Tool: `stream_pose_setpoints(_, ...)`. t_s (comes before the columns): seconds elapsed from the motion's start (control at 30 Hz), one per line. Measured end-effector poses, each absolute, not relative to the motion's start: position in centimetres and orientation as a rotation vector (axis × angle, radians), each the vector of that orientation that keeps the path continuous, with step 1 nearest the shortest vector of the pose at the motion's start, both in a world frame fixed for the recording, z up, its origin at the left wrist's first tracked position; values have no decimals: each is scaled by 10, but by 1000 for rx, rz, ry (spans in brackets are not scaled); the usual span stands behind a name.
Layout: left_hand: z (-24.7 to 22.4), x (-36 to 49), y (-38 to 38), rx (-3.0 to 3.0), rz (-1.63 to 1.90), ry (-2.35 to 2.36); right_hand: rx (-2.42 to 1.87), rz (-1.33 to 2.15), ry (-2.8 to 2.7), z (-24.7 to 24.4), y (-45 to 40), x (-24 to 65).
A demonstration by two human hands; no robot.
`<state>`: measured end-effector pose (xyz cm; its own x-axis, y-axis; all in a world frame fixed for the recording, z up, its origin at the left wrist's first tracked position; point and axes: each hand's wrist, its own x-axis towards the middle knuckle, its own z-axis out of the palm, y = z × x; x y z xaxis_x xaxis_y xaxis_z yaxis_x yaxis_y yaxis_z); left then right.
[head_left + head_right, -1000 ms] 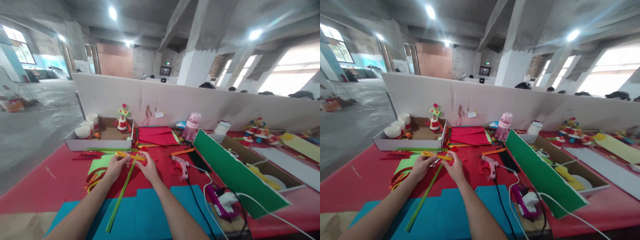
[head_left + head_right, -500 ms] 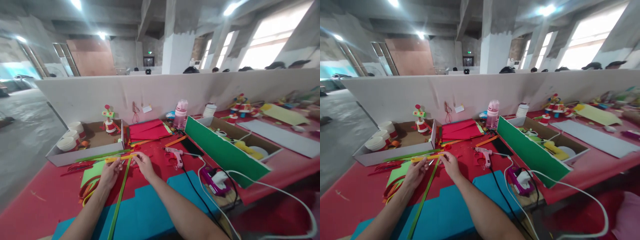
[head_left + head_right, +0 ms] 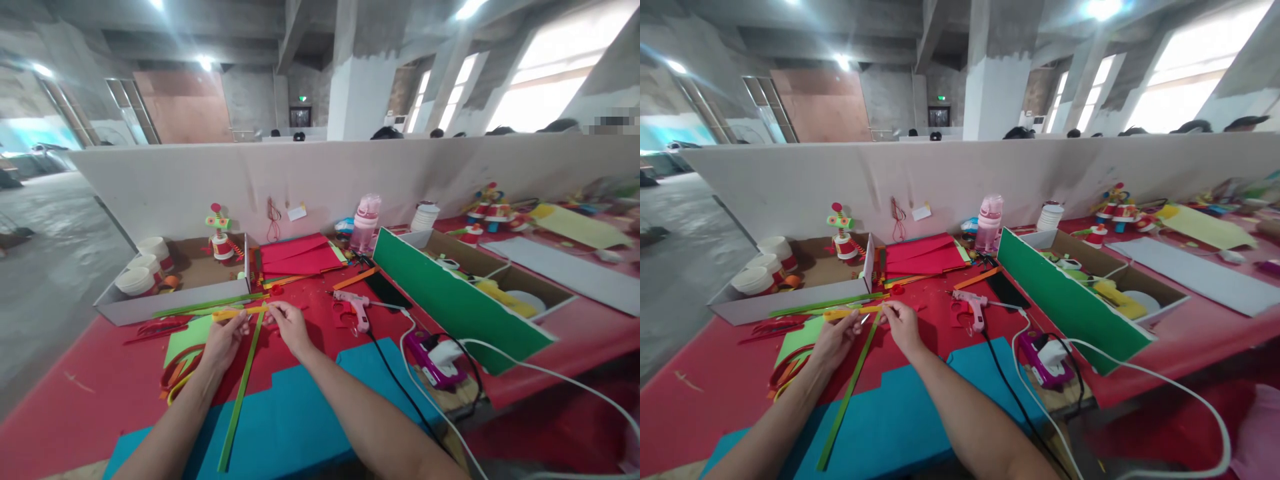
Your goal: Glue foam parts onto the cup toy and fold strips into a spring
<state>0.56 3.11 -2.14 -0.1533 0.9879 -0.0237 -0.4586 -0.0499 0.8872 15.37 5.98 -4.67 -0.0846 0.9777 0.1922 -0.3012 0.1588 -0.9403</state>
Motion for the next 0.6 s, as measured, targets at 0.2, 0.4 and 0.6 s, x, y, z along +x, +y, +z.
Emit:
stream_pose_setpoints(0.2, -21, 5, 30, 749, 1469, 918, -695, 1489, -1071, -45, 60, 154)
stream_pose_setpoints(0.4, -25, 5, 30, 745, 1545, 952, -683, 1512, -981, -43, 55, 150)
stream_pose_setpoints(0.6, -25, 10, 28, 856, 1565, 1006, -713, 1446, -934, -44, 55, 147)
